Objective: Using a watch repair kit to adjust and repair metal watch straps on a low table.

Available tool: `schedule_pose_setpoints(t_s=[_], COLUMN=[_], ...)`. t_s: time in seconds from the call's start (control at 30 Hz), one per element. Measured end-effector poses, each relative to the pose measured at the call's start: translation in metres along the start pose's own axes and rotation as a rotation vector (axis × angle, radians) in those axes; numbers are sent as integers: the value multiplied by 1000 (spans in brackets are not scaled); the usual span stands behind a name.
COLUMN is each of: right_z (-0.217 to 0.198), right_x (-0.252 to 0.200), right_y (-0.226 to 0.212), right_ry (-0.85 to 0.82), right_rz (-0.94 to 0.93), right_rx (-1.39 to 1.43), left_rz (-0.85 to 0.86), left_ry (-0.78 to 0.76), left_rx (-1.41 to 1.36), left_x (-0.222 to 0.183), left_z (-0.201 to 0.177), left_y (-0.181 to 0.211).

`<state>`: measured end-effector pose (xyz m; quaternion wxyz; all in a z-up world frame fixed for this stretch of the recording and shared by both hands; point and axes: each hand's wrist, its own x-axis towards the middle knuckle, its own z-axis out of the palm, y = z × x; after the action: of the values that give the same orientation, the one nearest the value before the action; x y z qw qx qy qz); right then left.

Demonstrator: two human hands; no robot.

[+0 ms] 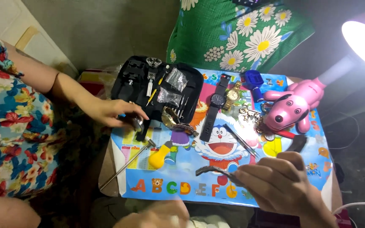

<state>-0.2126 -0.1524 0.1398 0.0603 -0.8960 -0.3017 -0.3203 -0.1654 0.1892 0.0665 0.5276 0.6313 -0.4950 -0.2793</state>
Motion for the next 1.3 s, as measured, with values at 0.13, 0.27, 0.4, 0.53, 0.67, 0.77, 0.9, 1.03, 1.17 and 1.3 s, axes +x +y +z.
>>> schedule_pose_setpoints(t_s=[0.13, 0.27, 0.4, 0.53, 0.67, 0.77, 0.9, 1.03, 1.17, 1.3], right_z=[4, 8, 11, 17, 43, 54, 51, 51, 49, 46], right_x=[20, 41, 48, 60, 52, 38, 26, 15, 23, 29], right_y=[-6, -11, -9, 0, 31, 39, 40, 41, 31, 32], right_ry=[47, 95, 104, 97, 109, 103, 82, 89, 116, 121], right_rz=[-4, -65, -99, -74, 41, 128, 177, 211, 278, 329], right_rx=[69, 96, 110, 147, 352, 549, 778, 927, 988, 947], left_rz=[325, 161, 280, 240, 176, 63, 53, -60, 111, 240], left_ry=[747, 647, 657, 679, 667, 647, 666, 780, 929, 1030], left_rx=[644, 509, 429, 369, 189, 57, -291, -449, -819, -783], left_x=[63, 87, 96, 89, 79, 71, 64, 49, 41, 40], left_z=[-16, -25, -29, -35, -43, -46, -49, -44, -53, -72], left_y=[71, 85, 74, 65, 53, 42, 19, -21, -40, -25])
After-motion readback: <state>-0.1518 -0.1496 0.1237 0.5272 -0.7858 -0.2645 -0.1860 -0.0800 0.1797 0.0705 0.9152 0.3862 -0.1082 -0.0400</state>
